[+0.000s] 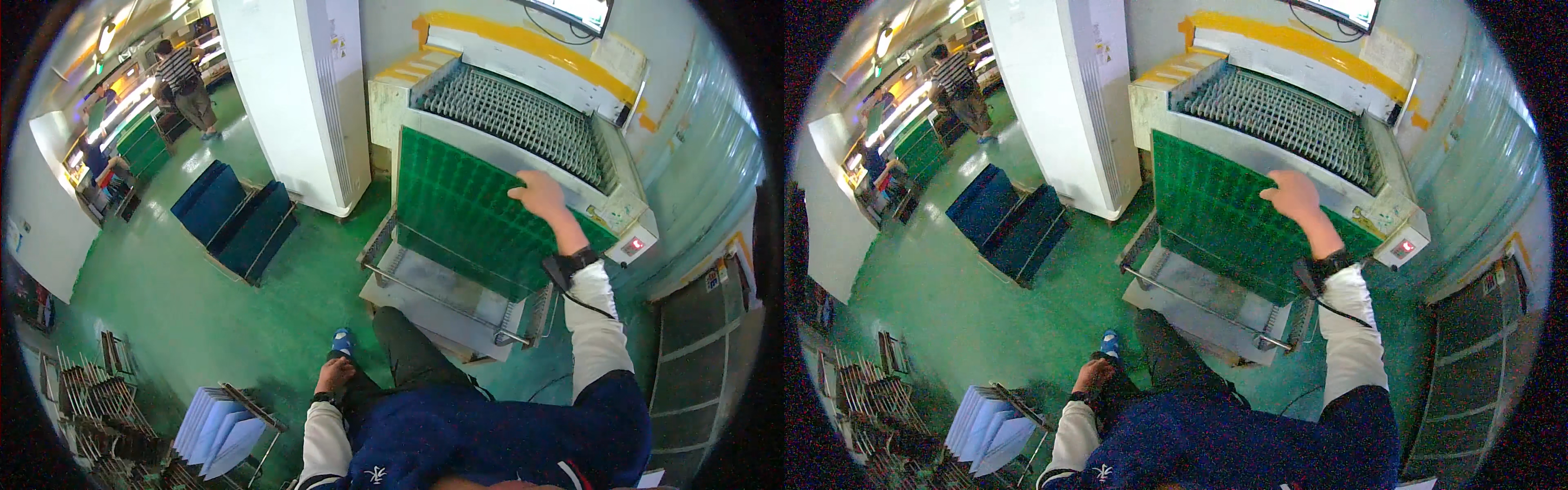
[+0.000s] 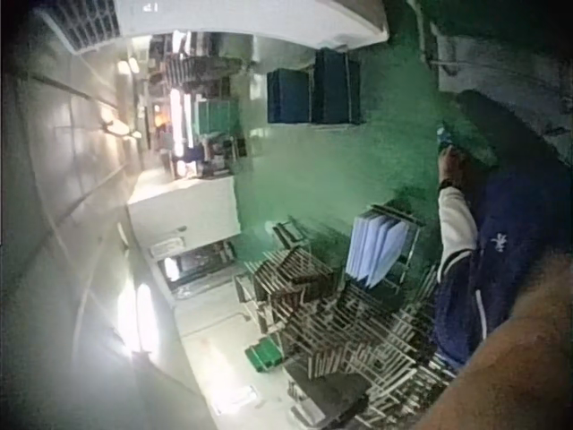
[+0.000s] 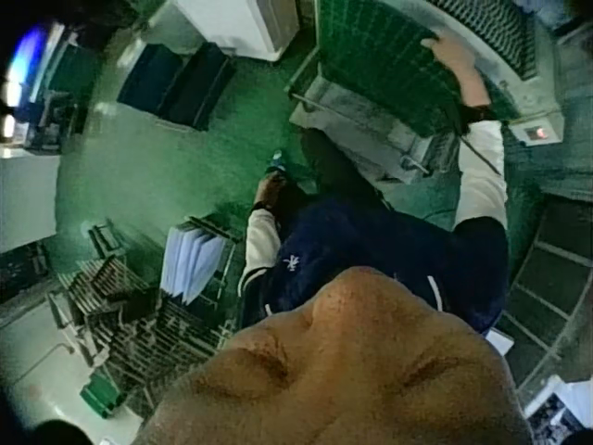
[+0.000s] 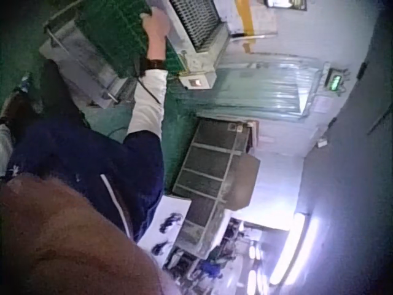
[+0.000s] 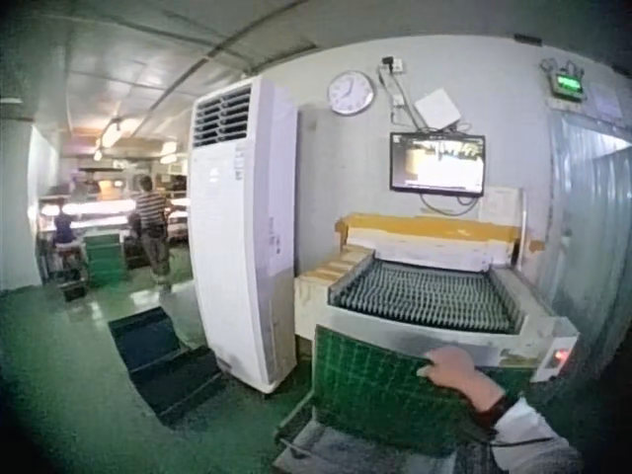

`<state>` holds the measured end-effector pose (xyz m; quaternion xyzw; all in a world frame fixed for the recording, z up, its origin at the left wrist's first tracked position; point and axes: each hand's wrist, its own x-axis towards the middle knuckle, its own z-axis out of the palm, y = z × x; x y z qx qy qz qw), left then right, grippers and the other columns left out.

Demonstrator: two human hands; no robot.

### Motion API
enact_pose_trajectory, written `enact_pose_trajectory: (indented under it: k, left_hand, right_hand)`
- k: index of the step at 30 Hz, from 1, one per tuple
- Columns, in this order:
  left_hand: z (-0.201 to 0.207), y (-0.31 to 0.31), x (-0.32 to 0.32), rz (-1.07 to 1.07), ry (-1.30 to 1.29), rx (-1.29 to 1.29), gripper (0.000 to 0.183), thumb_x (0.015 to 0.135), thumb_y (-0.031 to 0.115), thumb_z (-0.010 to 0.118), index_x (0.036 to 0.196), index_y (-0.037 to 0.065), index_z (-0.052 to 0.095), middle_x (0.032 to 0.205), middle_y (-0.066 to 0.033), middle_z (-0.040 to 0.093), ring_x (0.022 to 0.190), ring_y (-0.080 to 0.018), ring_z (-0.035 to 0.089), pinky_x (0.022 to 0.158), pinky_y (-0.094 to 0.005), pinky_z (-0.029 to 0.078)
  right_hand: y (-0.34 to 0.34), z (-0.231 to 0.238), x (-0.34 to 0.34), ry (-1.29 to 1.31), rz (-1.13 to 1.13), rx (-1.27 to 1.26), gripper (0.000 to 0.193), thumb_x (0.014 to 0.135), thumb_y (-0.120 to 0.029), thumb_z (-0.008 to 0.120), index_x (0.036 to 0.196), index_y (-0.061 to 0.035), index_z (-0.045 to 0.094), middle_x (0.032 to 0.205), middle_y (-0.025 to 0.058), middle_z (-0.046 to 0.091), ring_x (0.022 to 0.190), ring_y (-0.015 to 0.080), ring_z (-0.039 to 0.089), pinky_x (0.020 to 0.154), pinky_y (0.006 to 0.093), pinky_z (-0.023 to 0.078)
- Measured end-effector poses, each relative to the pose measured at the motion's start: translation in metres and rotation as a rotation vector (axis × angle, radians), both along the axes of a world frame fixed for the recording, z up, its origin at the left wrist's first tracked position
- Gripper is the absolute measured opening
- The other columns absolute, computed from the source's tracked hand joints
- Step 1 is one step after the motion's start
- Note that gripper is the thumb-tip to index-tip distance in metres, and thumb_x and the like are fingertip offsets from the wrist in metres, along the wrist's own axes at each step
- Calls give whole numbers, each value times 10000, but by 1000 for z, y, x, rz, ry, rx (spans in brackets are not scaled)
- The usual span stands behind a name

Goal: Loading green rectangular panels into an industrial processing machine.

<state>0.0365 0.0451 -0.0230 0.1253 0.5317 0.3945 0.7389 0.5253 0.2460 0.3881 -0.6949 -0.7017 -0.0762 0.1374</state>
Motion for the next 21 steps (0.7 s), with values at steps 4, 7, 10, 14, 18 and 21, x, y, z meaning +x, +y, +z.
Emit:
enact_pose_trajectory:
  k: [4,7,10,14,18,21]
  left_hand:
    - [-5,0,-8,17,25,17,216,896,207,564,964,7,518,833,-110,597,705,-253,621,619,-367,524]
    - [7,-4,-7,-9,40,39,193,902,184,552,961,3,520,835,-114,595,697,-254,620,626,-367,526]
    - [10,2,-2,-23,32,41,178,902,173,548,957,5,524,820,-115,593,691,-253,619,633,-367,528]
    - [-10,-3,-13,33,9,-3,171,895,161,558,959,6,529,808,-119,597,694,-256,616,642,-382,532]
    - [-5,1,-1,9,46,109,192,883,154,578,982,-4,530,820,-126,603,707,-269,622,643,-395,536]
    - [-5,6,-3,21,-6,-48,213,882,158,585,993,-15,529,837,-133,609,728,-280,630,657,-419,543]
  right_hand:
    - [4,55,30,71,115,165,350,700,-296,700,943,-53,634,862,166,624,829,314,615,731,420,476]
    - [4,89,68,686,56,167,256,744,-187,696,929,-19,642,789,107,631,745,196,613,685,336,485]
    - [4,94,115,1364,91,243,286,826,-137,647,1080,-17,591,946,82,647,810,213,621,707,348,495]
    - [30,69,115,1984,272,161,335,863,-110,590,1180,-31,517,1116,113,604,1008,279,583,895,412,466]
    - [50,26,124,1954,329,109,252,836,-80,614,1076,-41,549,1036,84,623,919,243,595,846,384,479]
    - [84,-11,134,2064,293,86,150,832,-65,620,965,-58,552,933,52,617,821,192,591,770,327,504]
